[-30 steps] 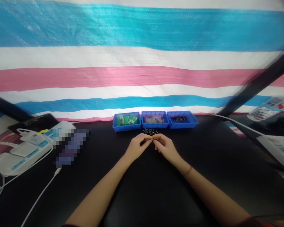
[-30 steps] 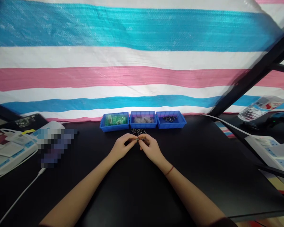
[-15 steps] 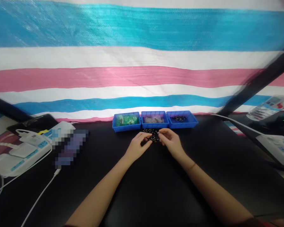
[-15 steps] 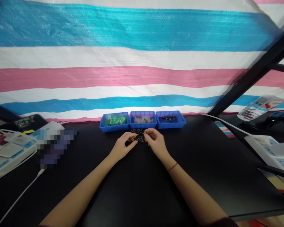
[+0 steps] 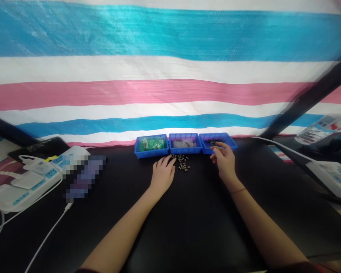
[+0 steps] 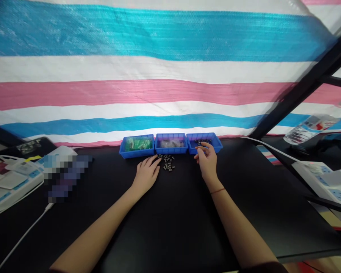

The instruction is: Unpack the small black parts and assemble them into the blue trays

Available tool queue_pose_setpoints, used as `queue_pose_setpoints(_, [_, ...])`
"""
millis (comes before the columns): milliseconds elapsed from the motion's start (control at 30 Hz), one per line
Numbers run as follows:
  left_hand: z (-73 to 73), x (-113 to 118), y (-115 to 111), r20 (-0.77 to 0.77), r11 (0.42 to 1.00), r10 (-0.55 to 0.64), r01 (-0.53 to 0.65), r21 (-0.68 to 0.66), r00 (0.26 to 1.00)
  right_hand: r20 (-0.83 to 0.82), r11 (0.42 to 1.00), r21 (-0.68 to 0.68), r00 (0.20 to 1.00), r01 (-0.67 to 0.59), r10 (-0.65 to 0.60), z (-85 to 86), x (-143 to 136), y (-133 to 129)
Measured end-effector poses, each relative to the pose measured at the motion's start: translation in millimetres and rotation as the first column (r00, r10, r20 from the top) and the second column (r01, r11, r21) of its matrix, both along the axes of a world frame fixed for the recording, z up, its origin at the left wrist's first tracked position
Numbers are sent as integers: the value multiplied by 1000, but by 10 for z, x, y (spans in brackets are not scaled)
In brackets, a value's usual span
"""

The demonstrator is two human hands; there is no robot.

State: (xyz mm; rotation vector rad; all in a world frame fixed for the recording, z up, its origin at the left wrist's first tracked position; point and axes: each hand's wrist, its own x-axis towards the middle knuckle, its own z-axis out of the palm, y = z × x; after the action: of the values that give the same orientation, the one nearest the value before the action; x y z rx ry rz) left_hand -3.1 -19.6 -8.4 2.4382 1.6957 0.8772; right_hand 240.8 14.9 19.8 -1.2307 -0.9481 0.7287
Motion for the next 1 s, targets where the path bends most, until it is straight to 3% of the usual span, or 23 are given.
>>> queue_pose_setpoints(200, [27,-44,4,29,999,39,-39,-8,999,131,990,5,982,-138,137,-49,-207,-124])
queue_pose_setpoints(333, [41,-47,9,59,1000,16,-16,-8,998,265,961,-32,925,-273,272,-76,-369,-245])
queue_pose_setpoints(500, [122,-31,-6,325,963,-263,268,32,908,405,868,-179,769,-464,495,-13,-569,-426])
queue_pose_setpoints(600, [145,-11,-32,376,922,-382,377,90,844,432,808,-231,688,-542,584,52,-641,-502])
queue_pose_setpoints(700, [149,0,-51,407,913,-398,399,87,822,383,790,-236,693,-566,611,65,-661,-514])
queue_pose_setpoints(867, [176,-24,-44,439,952,-269,305,-12,857,214,774,-270,748,-573,628,13,-648,-471])
queue_pose_setpoints(1000, [177,-42,-30,444,939,-285,340,-48,850,159,768,-264,759,-584,632,13,-651,-474])
